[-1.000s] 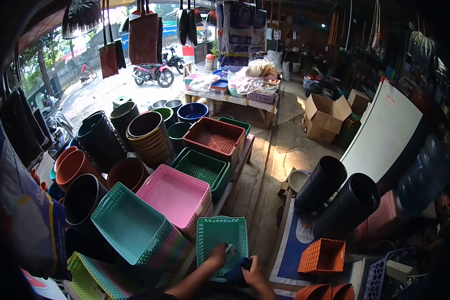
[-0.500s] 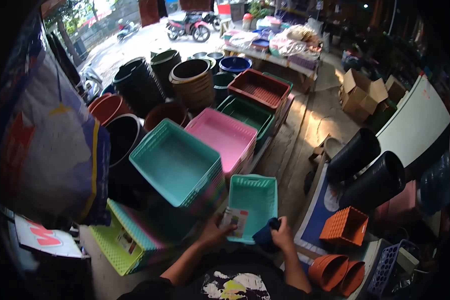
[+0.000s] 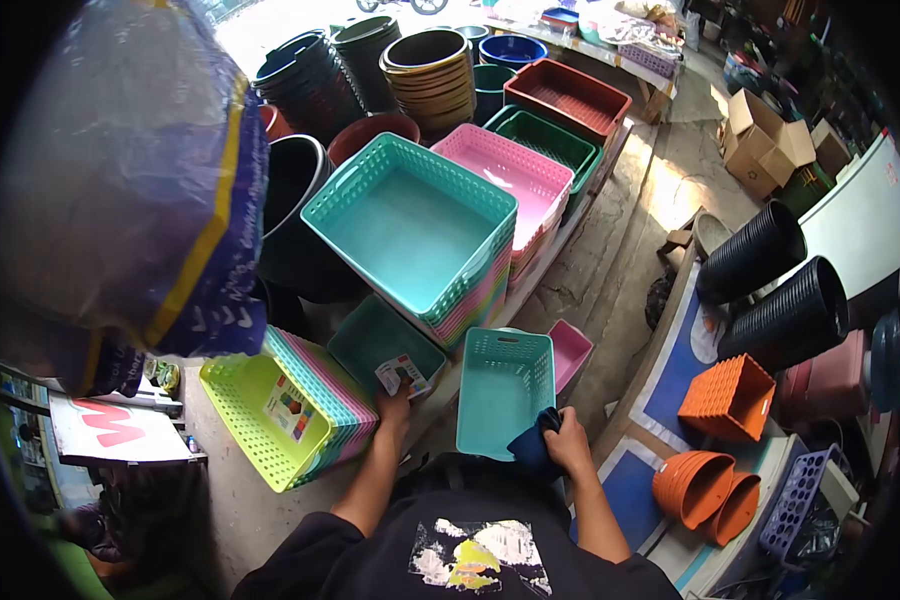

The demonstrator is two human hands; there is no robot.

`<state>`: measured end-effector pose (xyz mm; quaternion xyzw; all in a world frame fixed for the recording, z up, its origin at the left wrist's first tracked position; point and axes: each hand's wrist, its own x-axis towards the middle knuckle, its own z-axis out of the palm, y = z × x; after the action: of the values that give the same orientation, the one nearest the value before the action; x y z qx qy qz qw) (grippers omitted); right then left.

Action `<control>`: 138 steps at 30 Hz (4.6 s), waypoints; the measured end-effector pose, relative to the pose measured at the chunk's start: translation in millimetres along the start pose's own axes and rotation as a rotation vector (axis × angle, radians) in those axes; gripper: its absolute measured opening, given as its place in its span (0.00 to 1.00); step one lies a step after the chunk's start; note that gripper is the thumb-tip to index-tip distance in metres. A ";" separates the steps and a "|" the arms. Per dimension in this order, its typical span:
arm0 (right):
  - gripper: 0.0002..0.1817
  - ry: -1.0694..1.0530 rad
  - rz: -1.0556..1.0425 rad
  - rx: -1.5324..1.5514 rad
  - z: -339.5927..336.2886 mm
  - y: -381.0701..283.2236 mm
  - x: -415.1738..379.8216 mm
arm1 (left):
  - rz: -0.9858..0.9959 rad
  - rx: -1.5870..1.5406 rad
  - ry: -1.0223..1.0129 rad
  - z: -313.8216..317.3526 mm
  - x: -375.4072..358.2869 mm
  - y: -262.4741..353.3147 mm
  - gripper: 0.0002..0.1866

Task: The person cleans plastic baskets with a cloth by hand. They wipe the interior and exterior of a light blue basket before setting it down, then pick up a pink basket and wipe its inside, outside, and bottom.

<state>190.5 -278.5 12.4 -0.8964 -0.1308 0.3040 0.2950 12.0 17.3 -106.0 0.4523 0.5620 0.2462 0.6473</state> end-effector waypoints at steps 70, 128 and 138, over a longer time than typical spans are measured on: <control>0.45 0.173 -0.816 -0.337 -165.4 -77.1 155.8 | 0.512 -0.174 -0.997 344.0 -126.0 227.2 0.61; 0.36 0.416 -1.105 -0.686 -317.9 -59.6 168.7 | 0.185 -0.026 -1.121 372.0 -137.0 185.9 0.46; 0.26 0.554 -1.030 -0.640 -278.5 -46.5 198.1 | 0.358 0.110 -0.988 368.1 -126.3 188.0 0.45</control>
<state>516.0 -284.9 126.6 -0.8077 -0.5453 -0.1712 0.1448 366.3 -112.6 104.8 0.6367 0.1161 0.0807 0.7580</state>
